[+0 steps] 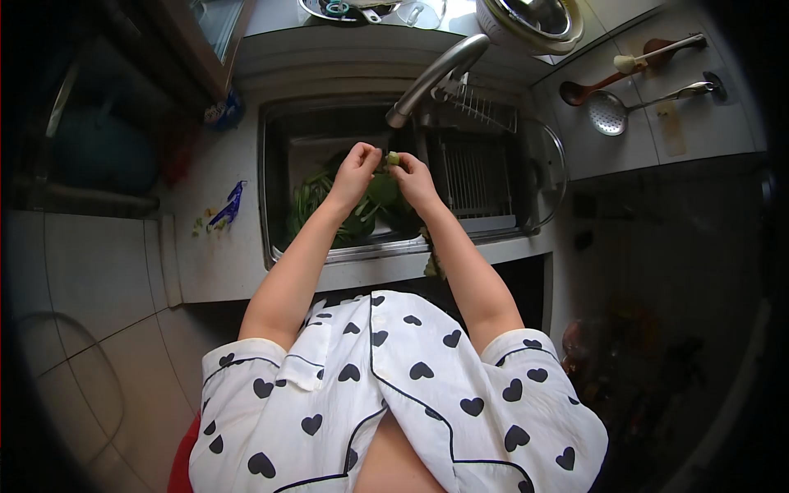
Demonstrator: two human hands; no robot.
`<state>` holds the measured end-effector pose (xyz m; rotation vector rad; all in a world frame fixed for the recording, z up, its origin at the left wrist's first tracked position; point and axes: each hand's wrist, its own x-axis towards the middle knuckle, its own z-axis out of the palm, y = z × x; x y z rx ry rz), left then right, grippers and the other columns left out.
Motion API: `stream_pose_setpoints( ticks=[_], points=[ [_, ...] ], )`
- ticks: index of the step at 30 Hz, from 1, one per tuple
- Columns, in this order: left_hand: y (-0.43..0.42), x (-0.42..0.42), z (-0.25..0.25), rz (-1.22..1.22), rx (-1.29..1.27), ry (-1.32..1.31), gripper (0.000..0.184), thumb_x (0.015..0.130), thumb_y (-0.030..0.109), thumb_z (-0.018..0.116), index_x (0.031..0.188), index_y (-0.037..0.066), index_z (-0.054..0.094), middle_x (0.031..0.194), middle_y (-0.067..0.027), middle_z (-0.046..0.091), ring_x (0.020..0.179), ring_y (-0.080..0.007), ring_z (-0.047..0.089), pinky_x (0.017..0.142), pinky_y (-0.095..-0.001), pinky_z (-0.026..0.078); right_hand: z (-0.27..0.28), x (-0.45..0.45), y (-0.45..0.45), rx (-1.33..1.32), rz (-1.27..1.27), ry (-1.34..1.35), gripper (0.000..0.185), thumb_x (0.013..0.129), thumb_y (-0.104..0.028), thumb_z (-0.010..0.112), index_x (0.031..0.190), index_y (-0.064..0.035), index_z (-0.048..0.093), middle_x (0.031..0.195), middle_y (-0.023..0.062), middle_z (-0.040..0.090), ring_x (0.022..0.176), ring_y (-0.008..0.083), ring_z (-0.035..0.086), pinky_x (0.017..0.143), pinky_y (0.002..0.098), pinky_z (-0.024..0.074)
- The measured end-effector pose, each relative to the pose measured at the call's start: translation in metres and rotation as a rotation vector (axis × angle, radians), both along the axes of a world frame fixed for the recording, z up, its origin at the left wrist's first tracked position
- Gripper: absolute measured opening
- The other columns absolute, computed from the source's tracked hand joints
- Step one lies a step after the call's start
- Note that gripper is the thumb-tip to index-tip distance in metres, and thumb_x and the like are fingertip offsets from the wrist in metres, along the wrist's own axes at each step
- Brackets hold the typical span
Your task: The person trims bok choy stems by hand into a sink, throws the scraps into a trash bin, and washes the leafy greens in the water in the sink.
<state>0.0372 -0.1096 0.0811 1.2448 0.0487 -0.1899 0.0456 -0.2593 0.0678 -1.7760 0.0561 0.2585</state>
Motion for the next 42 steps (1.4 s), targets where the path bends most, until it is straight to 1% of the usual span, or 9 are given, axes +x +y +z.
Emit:
stream_pose_setpoints(
  ticks=[4,7,13,21,27,30,37,40,42],
  points=[
    [-0.006,-0.001,-0.001,-0.011,0.306,-0.061,0.020,0.086,0.020,0.060,0.100,0.006,0.058,0.072,0.0049,0.049,0.063,-0.0051,0.045,0.059,-0.0221,0.038,0.004,-0.005,0.003,0.131,0.062,-0.011,0.034,0.088,-0.005,0.053,0.121,0.0011,0.050,0.105,0.0074,0.060,0.093,0.0123,0.056,0.080,0.0253,0.0441],
    [-0.004,-0.005,0.006,-0.088,0.546,-0.003,0.025,0.083,0.020,0.062,0.102,0.004,0.059,0.085,-0.0073,0.063,0.073,-0.0148,0.058,0.067,-0.0277,0.046,0.001,-0.006,0.001,0.083,0.106,-0.008,0.046,0.086,-0.004,0.055,0.130,-0.0007,0.044,0.109,0.0099,0.059,0.093,0.0121,0.055,0.081,0.0249,0.0443],
    [-0.008,-0.011,0.008,0.017,0.915,-0.342,0.019,0.086,0.020,0.056,0.097,0.005,0.058,0.089,-0.0150,0.062,0.081,-0.0328,0.060,0.070,-0.0399,0.047,-0.003,-0.010,-0.004,-0.009,0.129,-0.015,0.053,0.081,-0.003,0.059,0.131,0.0004,0.042,0.109,0.0118,0.059,0.096,0.0131,0.056,0.081,0.0246,0.0450],
    [0.002,-0.009,0.009,-0.156,0.887,-0.401,0.014,0.087,0.018,0.053,0.093,0.006,0.054,0.088,-0.0143,0.059,0.085,-0.0341,0.058,0.071,-0.0421,0.046,-0.014,-0.010,-0.002,0.028,0.084,-0.065,0.045,0.080,-0.002,0.056,0.124,0.0011,0.048,0.110,0.0165,0.061,0.097,0.0234,0.061,0.082,0.0321,0.0472],
    [0.009,-0.005,0.002,-0.167,1.174,-0.542,0.009,0.085,0.015,0.053,0.087,0.006,0.052,0.081,-0.0131,0.055,0.081,-0.0333,0.056,0.069,-0.0442,0.045,0.027,-0.015,0.007,-0.714,0.191,-0.126,0.032,0.080,-0.008,0.051,0.111,-0.0124,0.057,0.100,0.0180,0.062,0.095,0.0361,0.058,0.078,0.0449,0.0470],
    [0.010,-0.006,-0.002,-0.167,1.253,-0.553,0.009,0.085,0.015,0.053,0.086,0.006,0.052,0.081,-0.0118,0.053,0.082,-0.0325,0.055,0.069,-0.0444,0.045,0.025,-0.015,0.007,-0.842,0.164,-0.127,0.027,0.080,-0.008,0.051,0.105,-0.0136,0.059,0.095,0.0158,0.063,0.091,0.0357,0.059,0.074,0.0452,0.0472],
    [0.006,-0.007,-0.001,0.029,1.047,-0.637,0.008,0.085,0.014,0.053,0.086,0.006,0.054,0.080,-0.0105,0.054,0.084,-0.0310,0.051,0.070,-0.0417,0.044,0.000,-0.005,0.000,-0.665,-0.018,-0.138,0.028,0.079,-0.003,0.049,0.105,-0.0092,0.059,0.098,0.0178,0.061,0.097,0.0351,0.057,0.079,0.0430,0.0459],
    [0.008,-0.001,0.000,-0.023,0.932,-0.572,0.009,0.087,0.013,0.053,0.088,0.005,0.054,0.080,-0.0112,0.058,0.080,-0.0298,0.053,0.071,-0.0396,0.043,-0.006,0.001,-0.003,-0.245,0.115,-0.069,0.047,0.081,0.001,0.047,0.127,-0.0085,0.044,0.100,0.0163,0.062,0.093,0.0271,0.060,0.082,0.0331,0.0448],
    [0.006,0.002,-0.002,-0.041,0.807,-0.314,0.010,0.088,0.013,0.052,0.089,0.003,0.055,0.083,-0.0129,0.061,0.080,-0.0279,0.055,0.072,-0.0366,0.043,0.007,-0.002,0.002,0.029,0.123,0.044,0.060,0.083,0.004,0.046,0.140,-0.0082,0.030,0.104,0.0140,0.061,0.092,0.0206,0.059,0.083,0.0277,0.0432]
  ],
)
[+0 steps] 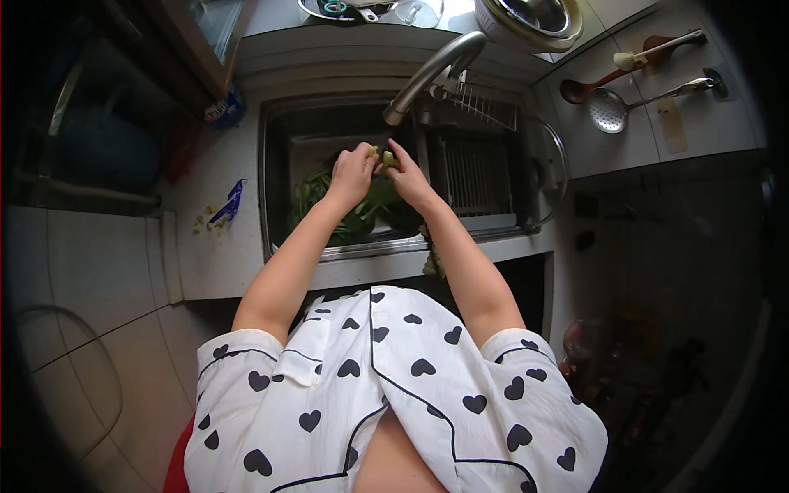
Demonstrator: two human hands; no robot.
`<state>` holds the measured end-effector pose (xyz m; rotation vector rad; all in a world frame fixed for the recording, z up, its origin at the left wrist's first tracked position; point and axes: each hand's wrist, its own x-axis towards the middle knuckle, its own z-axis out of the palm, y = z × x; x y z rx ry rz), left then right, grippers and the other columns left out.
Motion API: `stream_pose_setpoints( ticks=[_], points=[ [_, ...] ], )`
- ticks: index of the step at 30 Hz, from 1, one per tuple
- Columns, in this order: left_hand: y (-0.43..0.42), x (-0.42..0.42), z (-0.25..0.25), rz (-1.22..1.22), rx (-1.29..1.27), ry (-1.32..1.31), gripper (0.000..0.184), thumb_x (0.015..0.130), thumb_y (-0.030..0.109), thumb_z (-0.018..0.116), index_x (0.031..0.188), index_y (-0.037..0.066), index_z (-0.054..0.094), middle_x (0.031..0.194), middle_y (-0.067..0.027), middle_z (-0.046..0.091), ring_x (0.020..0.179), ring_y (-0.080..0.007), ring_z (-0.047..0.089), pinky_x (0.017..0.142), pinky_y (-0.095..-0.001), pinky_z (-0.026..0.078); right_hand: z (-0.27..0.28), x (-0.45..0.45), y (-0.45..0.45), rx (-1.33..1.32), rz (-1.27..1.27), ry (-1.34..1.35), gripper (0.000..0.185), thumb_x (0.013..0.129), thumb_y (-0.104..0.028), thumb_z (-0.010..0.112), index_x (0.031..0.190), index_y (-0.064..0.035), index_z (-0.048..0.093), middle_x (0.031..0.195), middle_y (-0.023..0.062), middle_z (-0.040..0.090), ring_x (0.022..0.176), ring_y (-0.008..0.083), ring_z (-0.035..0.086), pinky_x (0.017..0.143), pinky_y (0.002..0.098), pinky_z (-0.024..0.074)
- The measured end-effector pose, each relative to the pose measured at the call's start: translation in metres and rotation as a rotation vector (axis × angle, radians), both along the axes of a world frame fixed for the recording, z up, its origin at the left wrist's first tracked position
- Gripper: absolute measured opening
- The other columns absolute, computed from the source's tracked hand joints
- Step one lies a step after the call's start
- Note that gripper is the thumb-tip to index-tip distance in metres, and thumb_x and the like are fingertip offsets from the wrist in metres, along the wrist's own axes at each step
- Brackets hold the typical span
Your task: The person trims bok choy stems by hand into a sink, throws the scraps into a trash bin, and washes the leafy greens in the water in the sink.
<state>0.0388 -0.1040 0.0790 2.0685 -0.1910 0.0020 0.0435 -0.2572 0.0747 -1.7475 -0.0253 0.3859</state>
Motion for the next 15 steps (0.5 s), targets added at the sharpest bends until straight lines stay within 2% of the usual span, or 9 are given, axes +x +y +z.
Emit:
stream_pose_setpoints(
  ticks=[1,2,3,7,9,10,13,14,15],
  points=[
    [-0.001,0.002,-0.001,0.030,-0.063,0.119,0.011,0.089,0.013,0.052,0.090,0.003,0.056,0.084,-0.0137,0.062,0.080,-0.0270,0.057,0.073,-0.0351,0.043,0.000,0.001,0.000,0.058,0.023,0.031,0.064,0.083,0.004,0.046,0.141,-0.0079,0.023,0.106,0.0132,0.059,0.093,0.0186,0.057,0.084,0.0264,0.0425],
    [0.000,0.003,-0.008,0.017,-0.089,0.145,0.015,0.090,0.015,0.053,0.096,0.001,0.057,0.092,-0.0110,0.064,0.081,-0.0190,0.059,0.074,-0.0298,0.044,0.001,0.002,0.001,0.116,0.045,0.061,0.068,0.084,0.005,0.046,0.143,-0.0075,0.016,0.109,0.0124,0.058,0.095,0.0167,0.055,0.084,0.0251,0.0419],
    [0.003,0.003,-0.009,-0.030,-0.170,0.181,0.016,0.089,0.015,0.054,0.097,0.001,0.057,0.093,-0.0090,0.064,0.082,-0.0167,0.059,0.075,-0.0286,0.044,0.001,0.003,0.001,0.175,0.068,0.092,0.072,0.084,0.006,0.045,0.145,-0.0072,0.010,0.111,0.0116,0.056,0.096,0.0148,0.053,0.085,0.0238,0.0412],
    [0.006,0.002,-0.013,-0.165,-0.408,0.317,0.018,0.088,0.015,0.057,0.098,0.000,0.059,0.091,-0.0037,0.064,0.083,-0.0109,0.056,0.076,-0.0259,0.044,0.014,0.004,-0.007,0.154,0.154,0.271,0.075,0.084,0.002,0.049,0.145,-0.0050,0.007,0.116,0.0118,0.054,0.101,0.0140,0.051,0.085,0.0240,0.0415],
    [0.006,0.001,-0.010,-0.201,-0.485,0.377,0.018,0.087,0.016,0.059,0.097,0.000,0.060,0.089,-0.0023,0.063,0.083,-0.0095,0.055,0.075,-0.0257,0.044,0.008,0.000,-0.005,0.120,0.156,0.180,0.067,0.083,0.000,0.052,0.142,-0.0020,0.019,0.113,0.0105,0.057,0.097,0.0142,0.053,0.083,0.0244,0.0428],
    [0.005,-0.001,-0.007,-0.136,-0.382,0.352,0.018,0.086,0.016,0.060,0.096,0.001,0.060,0.087,-0.0037,0.063,0.082,-0.0113,0.056,0.074,-0.0268,0.044,0.005,-0.001,-0.004,0.104,0.157,0.134,0.063,0.083,-0.001,0.053,0.140,-0.0005,0.025,0.111,0.0099,0.058,0.096,0.0143,0.054,0.082,0.0246,0.0434],
    [0.004,-0.003,0.004,-0.009,-0.099,0.235,0.018,0.083,0.018,0.062,0.093,0.003,0.060,0.081,-0.0079,0.061,0.079,-0.0180,0.057,0.071,-0.0305,0.044,-0.001,0.003,0.000,0.044,0.169,0.036,0.039,0.083,-0.001,0.058,0.120,0.0031,0.048,0.103,0.0069,0.060,0.095,0.0144,0.056,0.083,0.0263,0.0445],
    [0.005,-0.004,0.004,-0.007,-0.023,0.171,0.018,0.082,0.019,0.063,0.092,0.004,0.061,0.079,-0.0095,0.061,0.078,-0.0210,0.056,0.071,-0.0323,0.044,-0.003,0.004,0.000,-0.106,0.150,-0.070,0.018,0.084,-0.005,0.059,0.099,0.0034,0.056,0.093,0.0048,0.063,0.087,0.0124,0.058,0.076,0.0273,0.0457],
    [0.006,-0.004,0.005,-0.005,0.054,0.107,0.018,0.081,0.019,0.063,0.091,0.005,0.061,0.077,-0.0111,0.060,0.078,-0.0240,0.056,0.070,-0.0341,0.044,-0.005,0.004,0.000,-0.168,0.134,-0.099,0.017,0.083,-0.007,0.058,0.097,0.0015,0.057,0.090,0.0087,0.063,0.085,0.0176,0.059,0.074,0.0296,0.0459]
  ],
)
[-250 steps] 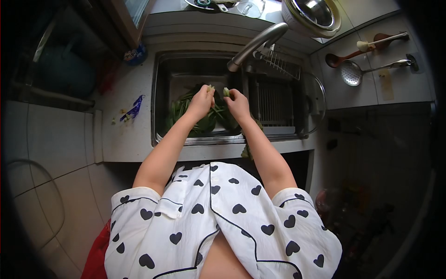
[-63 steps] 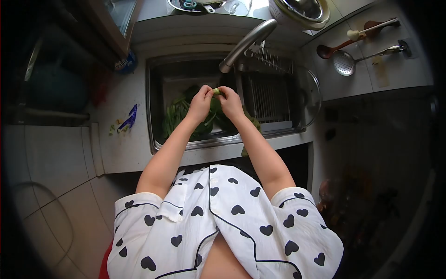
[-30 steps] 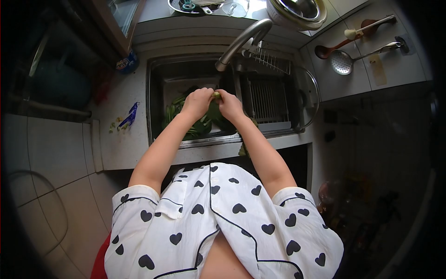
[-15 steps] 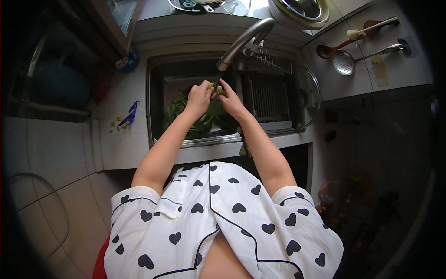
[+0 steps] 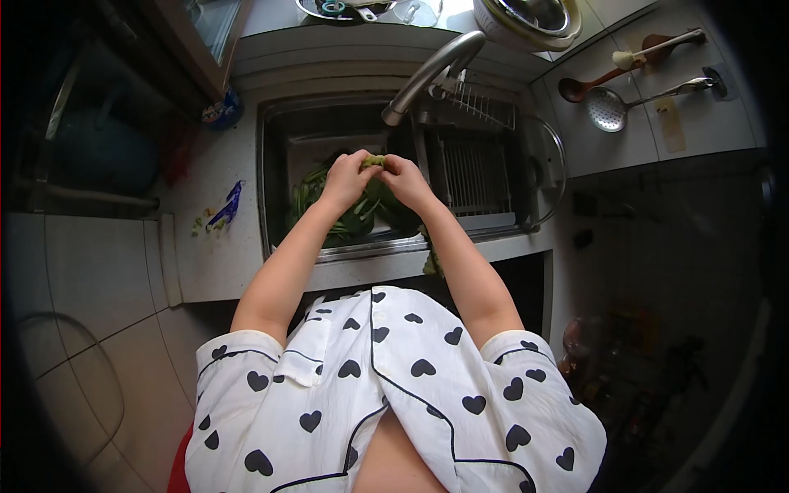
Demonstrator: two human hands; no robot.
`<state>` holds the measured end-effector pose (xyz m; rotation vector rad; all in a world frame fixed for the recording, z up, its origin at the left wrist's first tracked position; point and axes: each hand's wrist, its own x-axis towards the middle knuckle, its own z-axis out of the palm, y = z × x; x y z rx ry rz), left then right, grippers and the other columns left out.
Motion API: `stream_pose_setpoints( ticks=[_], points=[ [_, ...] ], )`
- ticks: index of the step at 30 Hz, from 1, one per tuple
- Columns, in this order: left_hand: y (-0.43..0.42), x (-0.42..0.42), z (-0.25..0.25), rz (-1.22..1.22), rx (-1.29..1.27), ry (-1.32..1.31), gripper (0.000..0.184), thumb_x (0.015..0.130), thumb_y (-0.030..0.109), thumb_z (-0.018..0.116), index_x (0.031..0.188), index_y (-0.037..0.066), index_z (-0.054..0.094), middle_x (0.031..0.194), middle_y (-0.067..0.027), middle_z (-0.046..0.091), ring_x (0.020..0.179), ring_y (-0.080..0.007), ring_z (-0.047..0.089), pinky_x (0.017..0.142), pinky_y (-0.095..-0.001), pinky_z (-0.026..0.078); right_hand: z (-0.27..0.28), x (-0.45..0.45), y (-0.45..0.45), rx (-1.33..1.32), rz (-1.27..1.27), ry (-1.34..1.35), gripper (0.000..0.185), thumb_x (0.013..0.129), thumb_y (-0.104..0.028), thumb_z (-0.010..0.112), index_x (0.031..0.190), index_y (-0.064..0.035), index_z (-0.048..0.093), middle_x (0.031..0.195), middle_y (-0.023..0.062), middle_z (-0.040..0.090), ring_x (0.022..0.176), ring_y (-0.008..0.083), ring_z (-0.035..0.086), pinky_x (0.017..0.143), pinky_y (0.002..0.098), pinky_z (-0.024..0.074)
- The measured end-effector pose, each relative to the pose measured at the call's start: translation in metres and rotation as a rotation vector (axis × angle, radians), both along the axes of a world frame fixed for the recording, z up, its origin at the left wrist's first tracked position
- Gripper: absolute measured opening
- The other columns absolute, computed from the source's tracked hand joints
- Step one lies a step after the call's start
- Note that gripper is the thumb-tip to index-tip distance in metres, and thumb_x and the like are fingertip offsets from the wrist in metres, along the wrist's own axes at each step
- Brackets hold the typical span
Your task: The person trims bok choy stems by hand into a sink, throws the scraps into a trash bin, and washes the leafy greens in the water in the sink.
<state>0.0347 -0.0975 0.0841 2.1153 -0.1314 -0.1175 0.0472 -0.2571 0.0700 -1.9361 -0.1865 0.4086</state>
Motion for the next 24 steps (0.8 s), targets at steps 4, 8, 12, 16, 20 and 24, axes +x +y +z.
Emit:
stream_pose_setpoints(
  ticks=[4,8,12,16,20,24],
  points=[
    [0.001,-0.003,0.003,-0.045,0.131,-0.213,0.015,0.080,0.019,0.062,0.085,0.005,0.060,0.076,-0.0127,0.059,0.077,-0.0312,0.052,0.070,-0.0413,0.043,-0.005,-0.002,0.004,-0.226,-0.070,-0.124,0.014,0.083,-0.014,0.056,0.094,-0.0059,0.059,0.084,0.0171,0.063,0.083,0.0331,0.061,0.070,0.0380,0.0464],
    [0.004,-0.004,-0.003,-0.076,0.259,-0.283,0.015,0.081,0.019,0.060,0.079,0.004,0.056,0.078,-0.0123,0.059,0.078,-0.0332,0.051,0.069,-0.0443,0.042,0.010,-0.011,0.007,-0.476,-0.130,-0.185,0.014,0.084,-0.018,0.054,0.095,-0.0109,0.060,0.087,0.0155,0.063,0.087,0.0365,0.059,0.070,0.0434,0.0463],
    [0.004,-0.008,-0.003,-0.070,0.314,-0.277,0.015,0.083,0.019,0.057,0.080,0.004,0.055,0.077,-0.0120,0.058,0.077,-0.0342,0.050,0.071,-0.0446,0.042,0.016,-0.014,0.009,-0.565,-0.096,-0.203,0.016,0.083,-0.012,0.051,0.097,-0.0099,0.059,0.087,0.0163,0.063,0.088,0.0360,0.059,0.072,0.0455,0.0465],
    [0.001,-0.013,0.009,-0.035,0.274,-0.182,0.017,0.085,0.021,0.055,0.083,0.004,0.053,0.083,-0.0129,0.061,0.080,-0.0361,0.054,0.070,-0.0451,0.043,0.013,-0.010,0.003,-0.730,-0.204,-0.204,0.022,0.081,-0.009,0.050,0.100,-0.0094,0.060,0.091,0.0181,0.063,0.090,0.0362,0.059,0.075,0.0457,0.0468],
    [0.005,-0.007,0.008,0.048,-0.034,0.108,0.020,0.087,0.023,0.056,0.089,0.004,0.054,0.084,-0.0116,0.062,0.077,-0.0271,0.058,0.068,-0.0370,0.045,-0.029,0.001,-0.019,-0.259,-0.151,-0.105,0.022,0.080,-0.010,0.056,0.101,-0.0021,0.059,0.090,0.0163,0.065,0.085,0.0306,0.063,0.075,0.0379,0.0472],
    [-0.001,-0.005,-0.006,0.062,-0.207,0.177,0.023,0.086,0.024,0.061,0.097,0.003,0.055,0.080,-0.0085,0.060,0.071,-0.0157,0.054,0.067,-0.0280,0.044,-0.014,-0.005,-0.003,0.089,-0.111,0.016,0.021,0.079,-0.011,0.063,0.096,0.0013,0.060,0.082,0.0110,0.065,0.077,0.0170,0.061,0.071,0.0295,0.0464]
  ],
)
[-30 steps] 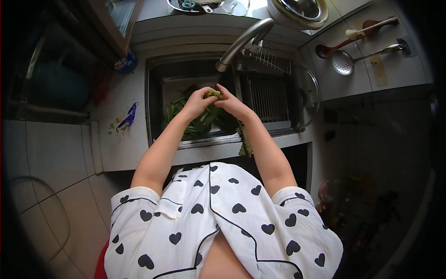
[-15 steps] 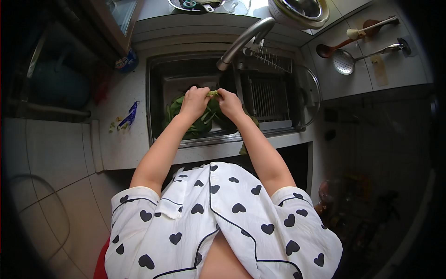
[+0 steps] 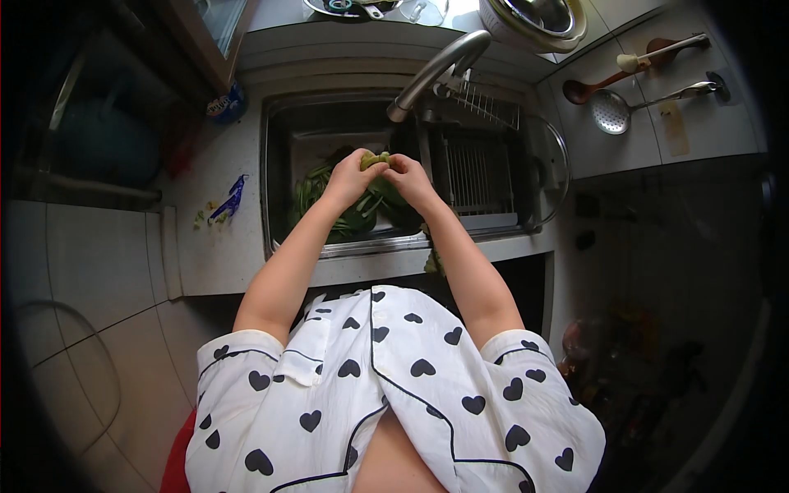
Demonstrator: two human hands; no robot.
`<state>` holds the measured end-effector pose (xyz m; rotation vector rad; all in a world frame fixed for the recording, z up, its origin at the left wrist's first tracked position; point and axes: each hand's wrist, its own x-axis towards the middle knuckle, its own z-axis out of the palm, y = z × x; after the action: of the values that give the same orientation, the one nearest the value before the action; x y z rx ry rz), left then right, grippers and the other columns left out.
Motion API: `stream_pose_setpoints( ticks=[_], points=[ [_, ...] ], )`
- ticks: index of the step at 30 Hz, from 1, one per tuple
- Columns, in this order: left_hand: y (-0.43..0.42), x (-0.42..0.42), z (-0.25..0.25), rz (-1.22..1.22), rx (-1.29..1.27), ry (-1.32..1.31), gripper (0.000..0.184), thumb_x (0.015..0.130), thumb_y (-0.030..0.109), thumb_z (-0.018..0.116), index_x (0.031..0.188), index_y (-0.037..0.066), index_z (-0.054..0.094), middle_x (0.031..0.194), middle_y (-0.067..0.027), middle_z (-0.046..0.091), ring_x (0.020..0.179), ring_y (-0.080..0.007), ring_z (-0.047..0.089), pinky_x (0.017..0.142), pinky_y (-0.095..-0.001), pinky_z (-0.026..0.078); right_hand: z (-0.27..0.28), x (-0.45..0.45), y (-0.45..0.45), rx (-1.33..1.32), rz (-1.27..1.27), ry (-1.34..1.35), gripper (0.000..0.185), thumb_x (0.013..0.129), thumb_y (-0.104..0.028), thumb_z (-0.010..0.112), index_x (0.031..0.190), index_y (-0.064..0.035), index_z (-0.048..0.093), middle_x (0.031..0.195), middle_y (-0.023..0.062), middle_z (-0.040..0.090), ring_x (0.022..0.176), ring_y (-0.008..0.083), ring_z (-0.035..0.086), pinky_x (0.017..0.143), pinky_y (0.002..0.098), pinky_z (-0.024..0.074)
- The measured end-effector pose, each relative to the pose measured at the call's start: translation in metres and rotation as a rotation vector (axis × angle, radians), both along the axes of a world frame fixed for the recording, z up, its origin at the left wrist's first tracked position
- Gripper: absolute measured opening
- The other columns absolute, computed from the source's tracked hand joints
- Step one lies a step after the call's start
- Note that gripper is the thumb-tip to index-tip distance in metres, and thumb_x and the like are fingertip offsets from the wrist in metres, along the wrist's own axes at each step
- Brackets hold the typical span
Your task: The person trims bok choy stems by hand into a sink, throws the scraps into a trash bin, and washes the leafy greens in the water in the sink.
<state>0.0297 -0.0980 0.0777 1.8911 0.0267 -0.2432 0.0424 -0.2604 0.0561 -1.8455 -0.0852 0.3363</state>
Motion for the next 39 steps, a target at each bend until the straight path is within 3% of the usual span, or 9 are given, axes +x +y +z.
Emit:
stream_pose_setpoints(
  ticks=[3,11,12,17,23,26,29,35,39],
  points=[
    [0.000,-0.002,-0.001,-0.001,0.033,-0.053,0.023,0.083,0.024,0.063,0.094,0.004,0.058,0.076,-0.0091,0.061,0.069,-0.0183,0.057,0.065,-0.0303,0.044,0.009,-0.003,0.005,-0.033,0.063,-0.029,0.020,0.079,-0.013,0.065,0.092,0.0016,0.061,0.078,0.0080,0.065,0.073,0.0132,0.059,0.067,0.0280,0.0460],
    [0.009,-0.006,0.022,-0.181,0.377,-0.036,0.019,0.087,0.025,0.053,0.089,0.006,0.057,0.078,-0.0160,0.060,0.077,-0.0344,0.058,0.067,-0.0407,0.045,0.008,-0.007,-0.015,-0.448,-0.072,-0.068,0.017,0.083,-0.013,0.057,0.095,-0.0026,0.062,0.081,0.0160,0.064,0.079,0.0310,0.062,0.068,0.0369,0.0466],
    [0.011,-0.004,0.013,-0.154,0.275,-0.019,0.020,0.088,0.025,0.052,0.090,0.005,0.056,0.079,-0.0150,0.061,0.077,-0.0311,0.059,0.067,-0.0387,0.045,0.006,-0.007,-0.018,-0.419,-0.097,-0.016,0.017,0.084,-0.013,0.056,0.095,-0.0032,0.063,0.082,0.0174,0.064,0.081,0.0330,0.062,0.069,0.0378,0.0466],
    [0.007,0.005,-0.019,-0.092,-0.212,0.102,0.021,0.090,0.021,0.055,0.092,0.000,0.056,0.084,-0.0063,0.061,0.077,-0.0121,0.056,0.067,-0.0270,0.045,0.007,-0.005,-0.012,0.101,0.045,0.190,0.024,0.091,-0.015,0.053,0.104,0.0013,0.063,0.088,-0.0003,0.064,0.077,0.0077,0.055,0.072,0.0243,0.0438],
    [0.001,-0.001,-0.007,-0.040,-0.524,0.132,0.017,0.086,0.017,0.062,0.093,0.001,0.058,0.084,0.0021,0.059,0.077,-0.0054,0.052,0.070,-0.0209,0.043,0.024,-0.005,-0.009,0.107,0.110,0.261,0.024,0.089,-0.016,0.055,0.100,0.0036,0.064,0.084,0.0012,0.064,0.077,0.0066,0.055,0.072,0.0233,0.0443],
    [0.006,0.002,-0.015,-0.115,-0.409,0.131,0.017,0.087,0.018,0.061,0.093,0.002,0.058,0.086,0.0018,0.060,0.078,-0.0061,0.053,0.071,-0.0222,0.044,0.023,-0.007,-0.006,0.106,0.082,0.289,0.023,0.089,-0.017,0.056,0.097,0.0037,0.065,0.079,0.0001,0.064,0.074,0.0076,0.055,0.069,0.0243,0.0447],
    [0.011,0.002,-0.014,-0.130,-0.145,0.050,0.018,0.087,0.020,0.062,0.093,0.003,0.058,0.085,0.0016,0.060,0.078,-0.0061,0.053,0.072,-0.0230,0.044,0.026,-0.004,-0.003,-0.244,0.155,0.108,0.023,0.089,-0.018,0.056,0.094,0.0029,0.065,0.077,0.0002,0.063,0.072,0.0076,0.054,0.065,0.0247,0.0444],
    [0.014,0.001,0.005,-0.153,-0.454,0.208,0.017,0.087,0.018,0.059,0.092,0.003,0.058,0.083,0.0019,0.059,0.078,-0.0060,0.052,0.071,-0.0237,0.043,0.031,-0.005,-0.005,0.214,0.014,0.483,0.023,0.088,-0.018,0.056,0.092,0.0024,0.065,0.076,0.0002,0.062,0.069,0.0103,0.055,0.064,0.0250,0.0433],
    [0.018,0.003,-0.002,-0.262,-0.267,0.161,0.017,0.087,0.017,0.058,0.094,0.002,0.057,0.082,-0.0001,0.060,0.079,-0.0080,0.054,0.071,-0.0253,0.044,0.024,-0.006,-0.008,0.007,0.138,0.305,0.022,0.087,-0.017,0.054,0.094,0.0011,0.064,0.077,0.0023,0.063,0.070,0.0124,0.057,0.065,0.0274,0.0444]
  ],
)
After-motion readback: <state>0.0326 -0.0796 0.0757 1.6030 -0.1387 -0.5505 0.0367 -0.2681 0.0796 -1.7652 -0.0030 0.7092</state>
